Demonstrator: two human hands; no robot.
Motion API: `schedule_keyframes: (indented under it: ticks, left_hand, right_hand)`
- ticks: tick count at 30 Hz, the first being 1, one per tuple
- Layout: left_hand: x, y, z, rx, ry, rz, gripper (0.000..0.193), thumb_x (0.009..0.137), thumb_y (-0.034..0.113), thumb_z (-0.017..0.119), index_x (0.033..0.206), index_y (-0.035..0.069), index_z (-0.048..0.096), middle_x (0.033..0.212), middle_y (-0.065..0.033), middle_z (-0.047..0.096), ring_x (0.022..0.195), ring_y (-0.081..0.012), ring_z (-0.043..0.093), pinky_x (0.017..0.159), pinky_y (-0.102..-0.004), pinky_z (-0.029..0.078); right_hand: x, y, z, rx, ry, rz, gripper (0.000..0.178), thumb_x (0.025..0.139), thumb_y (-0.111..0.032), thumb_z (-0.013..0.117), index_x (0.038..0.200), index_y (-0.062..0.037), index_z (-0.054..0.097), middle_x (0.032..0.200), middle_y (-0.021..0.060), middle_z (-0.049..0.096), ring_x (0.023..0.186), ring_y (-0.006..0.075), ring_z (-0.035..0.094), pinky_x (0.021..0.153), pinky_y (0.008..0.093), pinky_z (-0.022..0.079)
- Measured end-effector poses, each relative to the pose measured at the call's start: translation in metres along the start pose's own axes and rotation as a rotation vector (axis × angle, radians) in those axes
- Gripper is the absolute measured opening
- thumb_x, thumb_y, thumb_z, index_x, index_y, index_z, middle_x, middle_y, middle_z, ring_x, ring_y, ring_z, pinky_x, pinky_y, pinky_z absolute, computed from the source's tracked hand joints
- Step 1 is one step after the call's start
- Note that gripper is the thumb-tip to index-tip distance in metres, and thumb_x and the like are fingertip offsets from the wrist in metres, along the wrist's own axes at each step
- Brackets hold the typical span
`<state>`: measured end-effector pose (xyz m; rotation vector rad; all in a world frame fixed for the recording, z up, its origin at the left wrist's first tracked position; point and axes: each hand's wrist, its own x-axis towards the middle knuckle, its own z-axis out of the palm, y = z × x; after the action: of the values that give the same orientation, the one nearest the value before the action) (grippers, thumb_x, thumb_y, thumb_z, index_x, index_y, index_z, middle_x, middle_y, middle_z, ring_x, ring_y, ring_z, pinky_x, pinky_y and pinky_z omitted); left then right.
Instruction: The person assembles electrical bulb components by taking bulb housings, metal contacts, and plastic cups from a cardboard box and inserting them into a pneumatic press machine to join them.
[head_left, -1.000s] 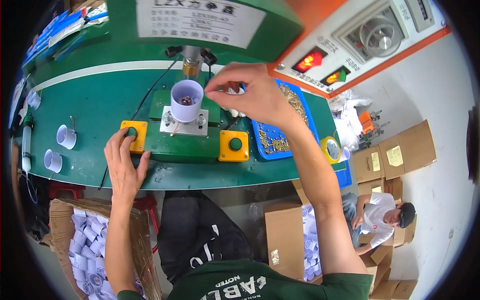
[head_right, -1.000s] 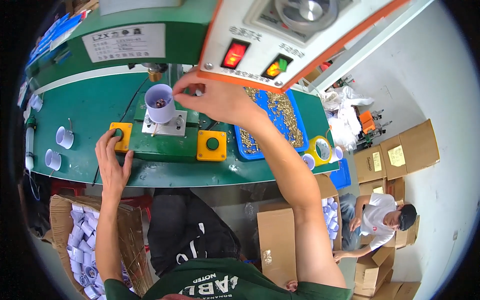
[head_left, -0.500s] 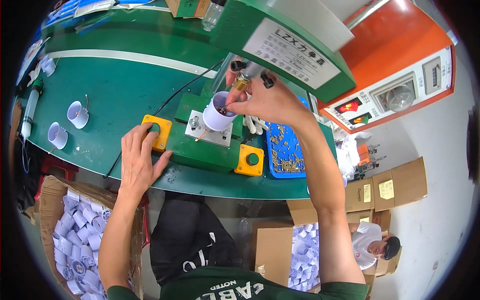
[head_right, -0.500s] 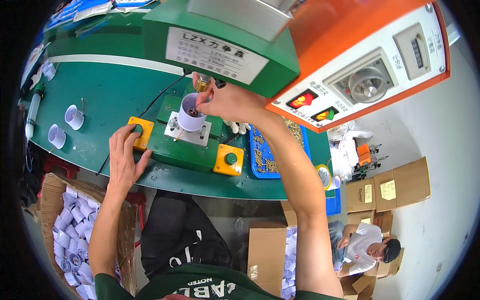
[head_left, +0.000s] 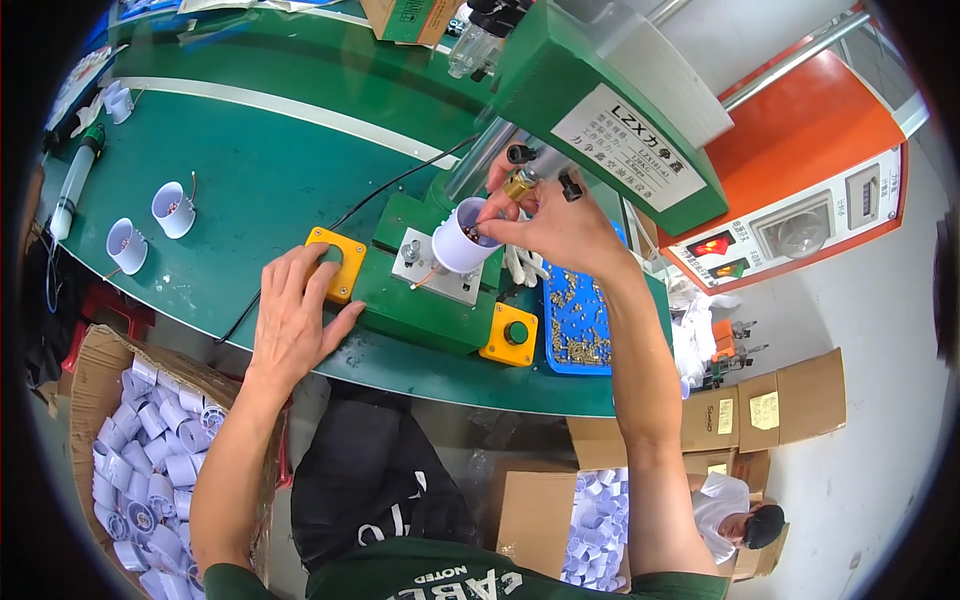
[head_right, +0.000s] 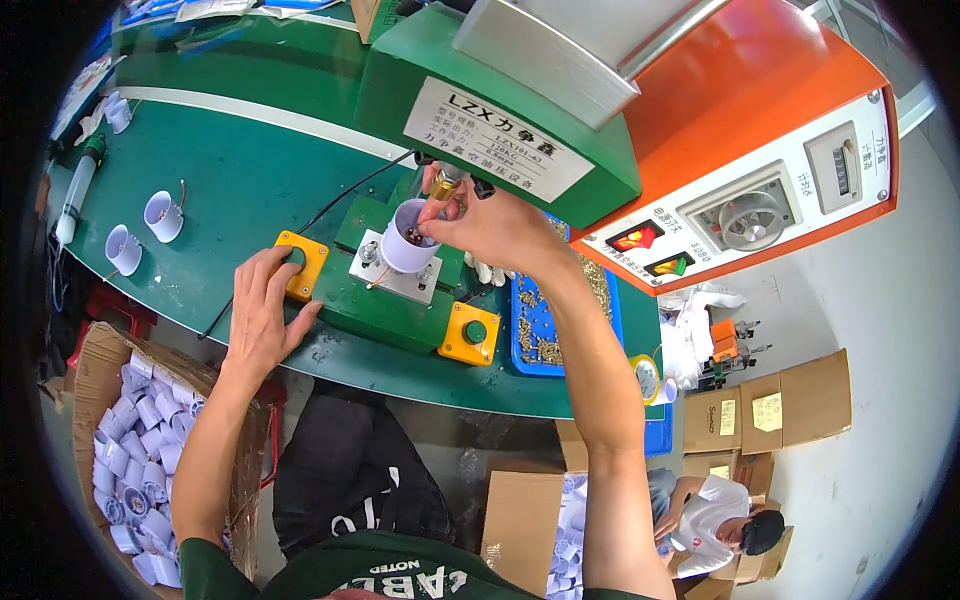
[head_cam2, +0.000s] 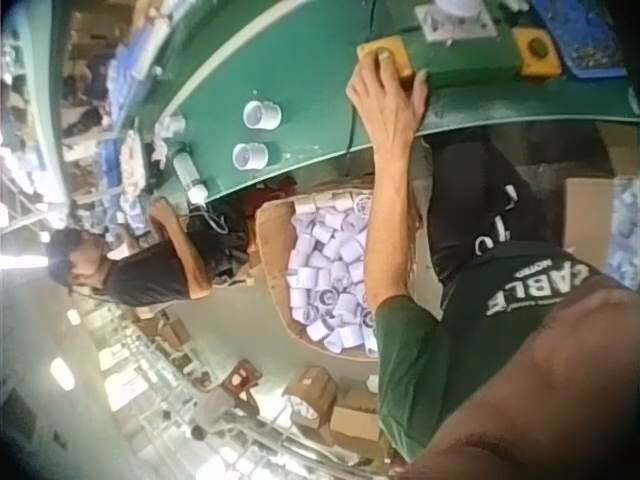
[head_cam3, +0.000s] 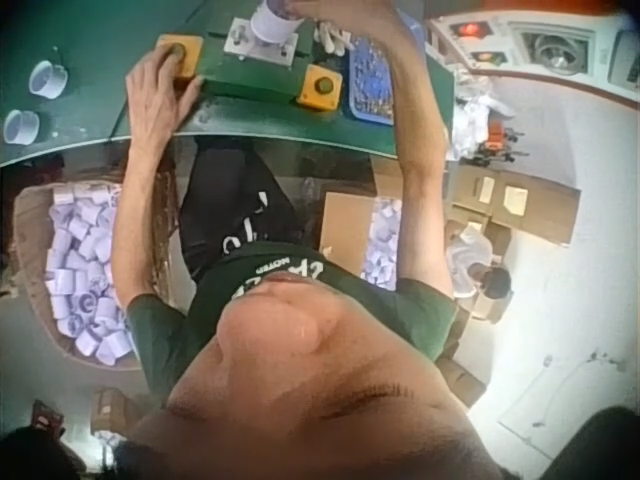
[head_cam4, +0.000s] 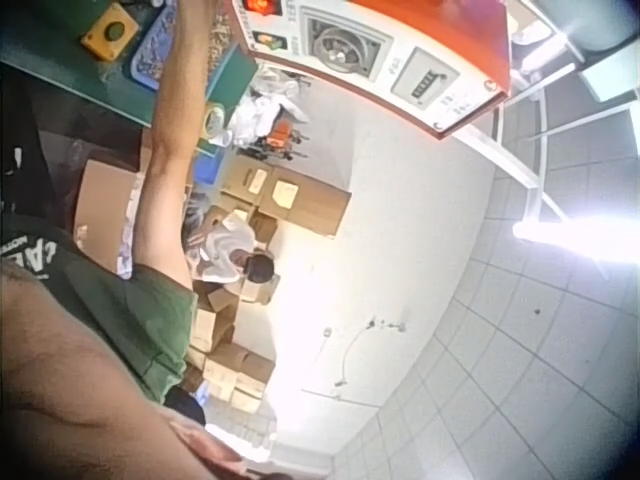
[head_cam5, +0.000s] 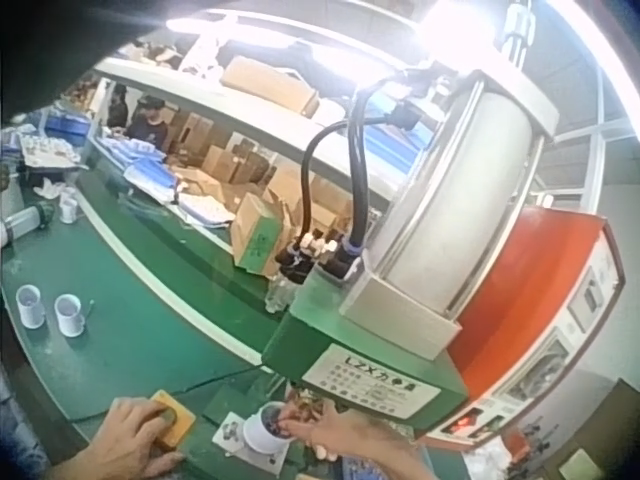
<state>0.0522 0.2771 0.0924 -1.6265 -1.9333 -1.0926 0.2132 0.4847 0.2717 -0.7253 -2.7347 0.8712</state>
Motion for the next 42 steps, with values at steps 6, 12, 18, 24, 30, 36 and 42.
schedule_keyframes:
  ticks: [6,12,18,24,30,36,42]
  left_hand:
    - [0.001,0.001,-0.002,0.0,-0.001,-0.006,0.055,0.071,0.02,0.081,0.115,0.002,0.052,0.125,-0.0165,0.05,0.113,-0.0358,0.051,0.095,-0.0456,0.041]
    - [0.003,0.004,0.001,-0.006,0.004,0.002,0.055,0.071,0.019,0.081,0.115,0.002,0.052,0.125,-0.017,0.05,0.113,-0.0363,0.051,0.094,-0.046,0.04]
    - [-0.009,-0.002,-0.004,-0.01,-0.002,-0.017,0.056,0.071,0.018,0.08,0.116,0.002,0.051,0.127,-0.0176,0.05,0.113,-0.0374,0.051,0.094,-0.0472,0.04]
    - [0.0,-0.004,0.003,0.059,0.03,0.112,0.049,0.074,0.015,0.078,0.114,0.002,0.053,0.126,-0.0153,0.056,0.117,-0.0356,0.051,0.097,-0.0488,0.037]
    - [-0.011,-0.025,0.005,0.133,0.058,0.117,0.037,0.085,0.007,0.07,0.118,-0.001,0.058,0.124,-0.0124,0.063,0.117,-0.0343,0.053,0.103,-0.0419,0.037]
    - [0.002,-0.035,0.014,0.098,0.046,0.17,0.027,0.091,0.011,0.068,0.115,-0.002,0.065,0.102,-0.0185,0.065,0.084,-0.0286,0.066,0.067,-0.0333,0.056]
    - [-0.003,-0.04,0.018,0.325,0.064,0.162,0.028,0.091,0.02,0.07,0.11,0.0,0.066,0.092,-0.013,0.069,0.083,-0.0258,0.066,0.074,-0.0369,0.055]
  right_hand:
    - [-0.001,-0.001,0.001,0.055,-0.026,0.04,0.034,0.075,-0.01,0.078,0.099,-0.0064,0.055,0.083,0.0038,0.071,0.079,0.0096,0.062,0.077,0.0304,0.051]
    - [0.002,0.006,-0.001,-0.046,-0.026,0.045,0.034,0.074,-0.01,0.078,0.099,-0.0054,0.056,0.085,0.0052,0.07,0.079,0.01,0.062,0.076,0.0297,0.051]
    - [-0.046,0.037,0.019,0.082,0.308,-0.215,0.018,0.077,-0.01,0.08,0.09,-0.0037,0.07,0.091,0.0059,0.07,0.076,0.0134,0.062,0.064,0.0272,0.048]
    - [-0.133,0.098,0.095,-0.154,0.553,-0.234,0.026,0.075,-0.005,0.079,0.096,-0.0029,0.065,0.1,0.0115,0.069,0.093,0.0304,0.063,0.082,0.0389,0.052]
    - [-0.129,0.113,0.132,-0.339,0.87,-0.447,0.027,0.071,-0.008,0.076,0.095,-0.0033,0.066,0.096,0.0079,0.066,0.092,0.0265,0.063,0.077,0.0388,0.051]
    - [-0.135,0.124,0.139,-0.324,0.923,-0.389,0.042,0.068,-0.036,0.08,0.093,-0.0075,0.061,0.09,0.0053,0.058,0.09,0.0231,0.057,0.07,0.0371,0.039]
    - [-0.132,0.125,0.15,-0.335,1.003,-0.391,0.043,0.066,-0.042,0.08,0.083,-0.0104,0.057,0.084,0.002,0.056,0.086,0.0224,0.055,0.066,0.0377,0.036]
